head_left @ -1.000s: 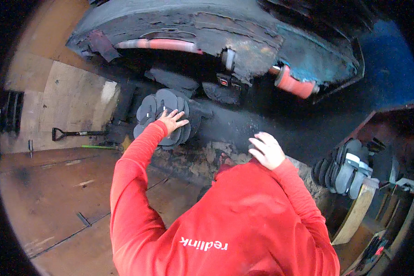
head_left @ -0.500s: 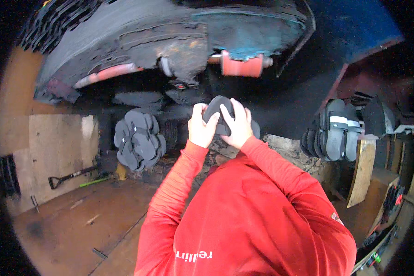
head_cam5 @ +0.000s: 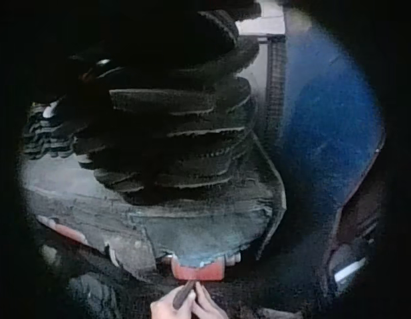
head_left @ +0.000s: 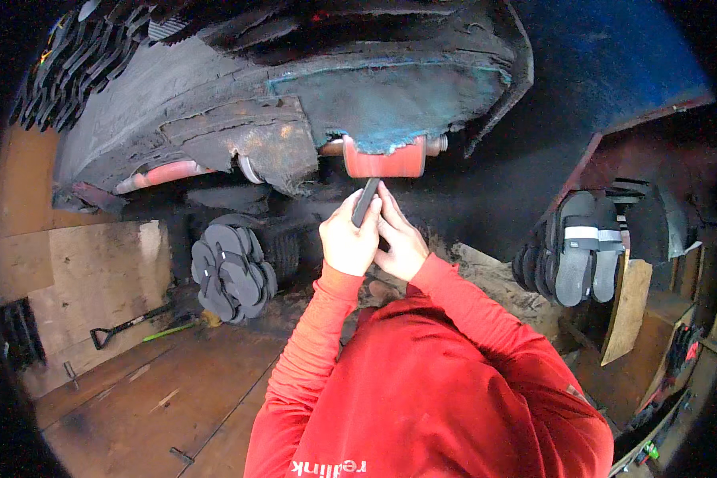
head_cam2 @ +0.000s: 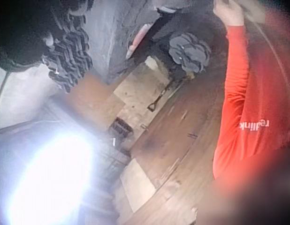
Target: The person repeatedly presses the sole of a black sandal against a rotating red grinding wheel to smooth its surface. After each sandal is processed, it is placed on a growing stack of finished sandals on a nearby table.
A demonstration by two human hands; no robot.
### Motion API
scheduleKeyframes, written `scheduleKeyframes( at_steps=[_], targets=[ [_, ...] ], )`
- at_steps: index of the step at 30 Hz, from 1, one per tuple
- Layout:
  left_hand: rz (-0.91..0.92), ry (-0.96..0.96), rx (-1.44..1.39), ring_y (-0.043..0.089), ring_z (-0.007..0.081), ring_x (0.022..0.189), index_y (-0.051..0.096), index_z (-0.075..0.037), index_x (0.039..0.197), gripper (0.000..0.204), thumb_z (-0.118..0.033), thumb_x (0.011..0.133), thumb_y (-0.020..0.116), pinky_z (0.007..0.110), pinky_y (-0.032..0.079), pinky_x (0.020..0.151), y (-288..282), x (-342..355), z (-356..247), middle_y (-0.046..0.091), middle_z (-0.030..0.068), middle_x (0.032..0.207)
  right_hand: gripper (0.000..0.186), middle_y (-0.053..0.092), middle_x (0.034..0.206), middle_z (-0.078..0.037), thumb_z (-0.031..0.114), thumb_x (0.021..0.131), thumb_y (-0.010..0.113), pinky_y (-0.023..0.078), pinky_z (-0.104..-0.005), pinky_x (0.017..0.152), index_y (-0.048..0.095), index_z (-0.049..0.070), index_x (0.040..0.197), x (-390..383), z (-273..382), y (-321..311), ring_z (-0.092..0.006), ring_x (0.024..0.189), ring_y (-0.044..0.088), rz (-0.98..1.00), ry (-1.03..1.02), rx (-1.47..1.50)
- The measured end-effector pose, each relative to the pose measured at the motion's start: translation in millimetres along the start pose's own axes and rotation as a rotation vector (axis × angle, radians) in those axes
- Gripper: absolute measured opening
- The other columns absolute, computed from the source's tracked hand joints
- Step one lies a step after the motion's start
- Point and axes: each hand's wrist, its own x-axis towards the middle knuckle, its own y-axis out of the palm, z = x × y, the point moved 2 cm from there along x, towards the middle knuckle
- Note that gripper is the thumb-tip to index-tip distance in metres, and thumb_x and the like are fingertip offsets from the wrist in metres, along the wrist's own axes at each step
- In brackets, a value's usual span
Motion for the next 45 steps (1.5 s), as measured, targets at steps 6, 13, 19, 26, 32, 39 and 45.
scheduleKeyframes(
  at_steps=[6,13,19,26,32,39,45],
  targets=[
    [0.102,-0.160,-0.044,0.074,0.0232,0.087,0.069,0.000,0.112,0.029,-0.021,0.092,0.068,0.034,0.056,0.076,5.0,7.5,-0.8,0.072,0.0222,0.094,0.085,0.015,0.163,-0.025,0.016,0.074,0.081,0.037,-0.0457,0.115,0.042,0.011,0.149,5.6,-1.9,-17.1,-0.0443,0.148,0.022,0.066,0.000,0.014],
    [-0.056,-0.081,-0.215,0.072,0.0207,0.094,0.066,0.004,0.120,0.034,-0.013,0.090,0.071,0.033,0.054,0.087,-17.9,-39.5,-15.7,0.074,0.0167,0.102,0.065,0.022,0.162,-0.022,0.012,0.073,0.078,0.038,-0.0629,0.109,0.058,0.019,0.134,-9.3,5.5,-7.9,-0.0482,0.147,0.023,0.008,-0.151,-0.275],
    [0.050,-0.112,0.072,0.072,0.0350,0.094,0.066,0.002,0.117,0.037,-0.024,0.091,0.070,0.039,0.056,0.084,-17.8,-12.5,-24.1,0.072,0.0227,0.101,0.057,0.022,0.158,-0.032,0.016,0.076,0.077,0.042,-0.0568,0.108,0.061,0.018,0.131,-3.5,4.5,0.5,-0.0514,0.143,0.031,-0.148,-0.200,-0.133],
    [0.101,-0.138,0.193,0.073,0.0232,0.081,0.069,0.000,0.118,0.039,-0.030,0.092,0.070,0.034,0.055,0.074,-18.8,-10.4,-24.8,0.073,0.0205,0.092,0.071,0.016,0.159,-0.034,0.019,0.080,0.078,0.046,-0.0500,0.106,0.049,0.029,0.144,-1.1,-2.6,-9.8,-0.0542,0.140,0.033,0.010,-0.131,-0.087],
    [-0.039,0.052,0.033,0.071,0.0211,0.101,0.064,0.003,0.125,0.039,-0.015,0.090,0.072,0.032,0.053,0.090,-32.3,-49.4,-26.4,0.071,0.0196,0.114,0.081,0.017,0.158,-0.034,0.025,0.080,0.081,0.032,-0.0529,0.116,0.041,0.018,0.150,-6.2,-6.4,3.0,-0.0553,0.143,0.026,-0.071,-0.261,-0.222],
    [-0.031,0.323,0.108,0.051,0.0418,0.133,0.063,0.002,0.128,0.046,0.003,0.083,0.070,0.047,0.039,0.112,-68.1,-76.3,-15.3,0.059,0.0238,0.136,0.086,0.022,0.160,-0.024,0.057,0.094,0.057,0.032,-0.0604,0.112,0.008,0.028,0.158,-24.2,-42.7,4.9,-0.0431,0.146,0.028,-0.046,0.692,1.294],
    [0.019,0.133,0.224,0.060,0.0384,0.114,0.057,0.003,0.133,0.051,0.000,0.084,0.068,0.041,0.048,0.098,-73.6,-87.6,-46.1,0.059,0.0248,0.127,0.080,0.052,0.140,-0.024,0.015,0.099,0.060,0.055,-0.0534,0.093,0.007,0.036,0.155,37.7,-72.1,20.1,-0.0363,0.117,0.064,0.435,0.460,1.601]
  ],
)
